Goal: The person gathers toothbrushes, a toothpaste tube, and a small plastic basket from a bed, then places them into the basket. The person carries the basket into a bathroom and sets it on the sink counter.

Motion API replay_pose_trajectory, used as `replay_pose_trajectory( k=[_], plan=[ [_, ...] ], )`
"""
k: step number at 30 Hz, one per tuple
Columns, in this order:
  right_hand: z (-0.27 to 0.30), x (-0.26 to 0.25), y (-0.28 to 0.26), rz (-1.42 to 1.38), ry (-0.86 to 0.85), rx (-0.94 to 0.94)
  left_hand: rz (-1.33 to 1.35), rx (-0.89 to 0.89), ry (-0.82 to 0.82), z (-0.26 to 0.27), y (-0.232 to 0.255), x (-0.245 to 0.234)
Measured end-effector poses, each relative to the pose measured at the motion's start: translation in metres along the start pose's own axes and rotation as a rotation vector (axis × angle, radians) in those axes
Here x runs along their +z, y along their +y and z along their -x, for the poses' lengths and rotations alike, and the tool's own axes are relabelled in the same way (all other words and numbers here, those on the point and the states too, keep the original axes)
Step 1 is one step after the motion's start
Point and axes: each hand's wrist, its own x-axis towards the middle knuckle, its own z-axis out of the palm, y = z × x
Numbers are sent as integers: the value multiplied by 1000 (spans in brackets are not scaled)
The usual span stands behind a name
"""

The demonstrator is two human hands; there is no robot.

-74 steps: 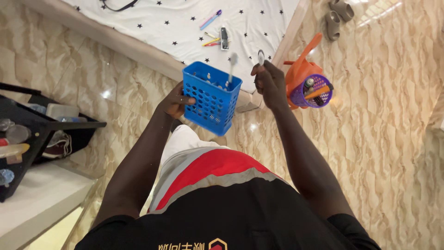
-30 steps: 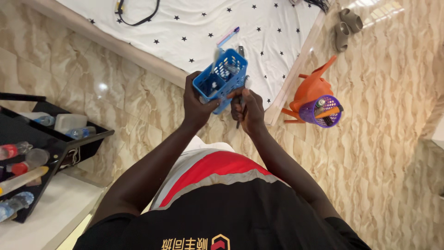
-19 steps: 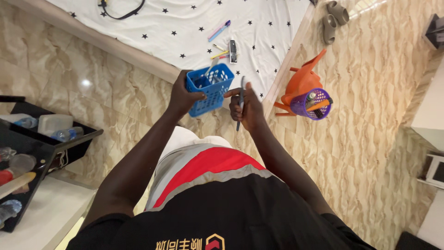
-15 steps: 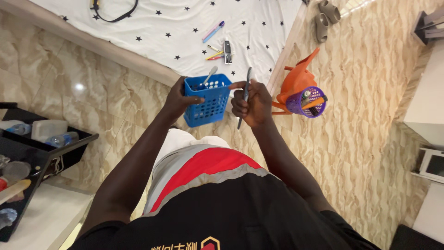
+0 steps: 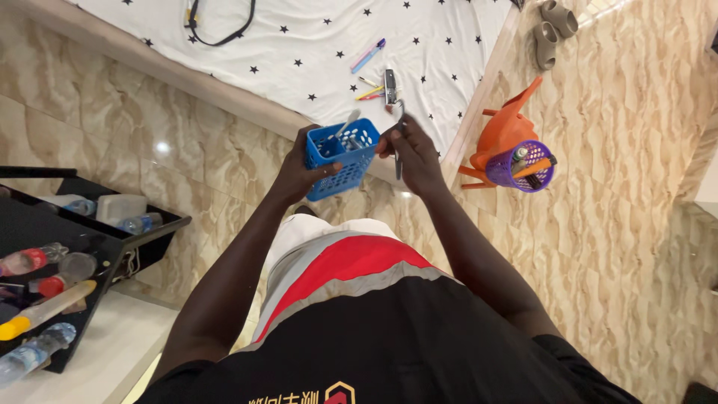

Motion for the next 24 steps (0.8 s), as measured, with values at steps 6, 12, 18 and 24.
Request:
replay_pose_trajectory(
  k=[6, 12, 18, 24],
  plan=[
    [-7, 2, -11, -474, 2, 164, 88, 78, -33, 12, -4, -1],
    [-8, 23, -2, -594, -65, 314, 186, 56, 59, 26, -17, -1],
    [-6, 35, -9, -543, -143, 440, 127, 129, 98, 35, -15, -2],
    [-20, 31, -14, -549, -154, 396, 19, 62, 139, 42, -3, -5]
  ],
)
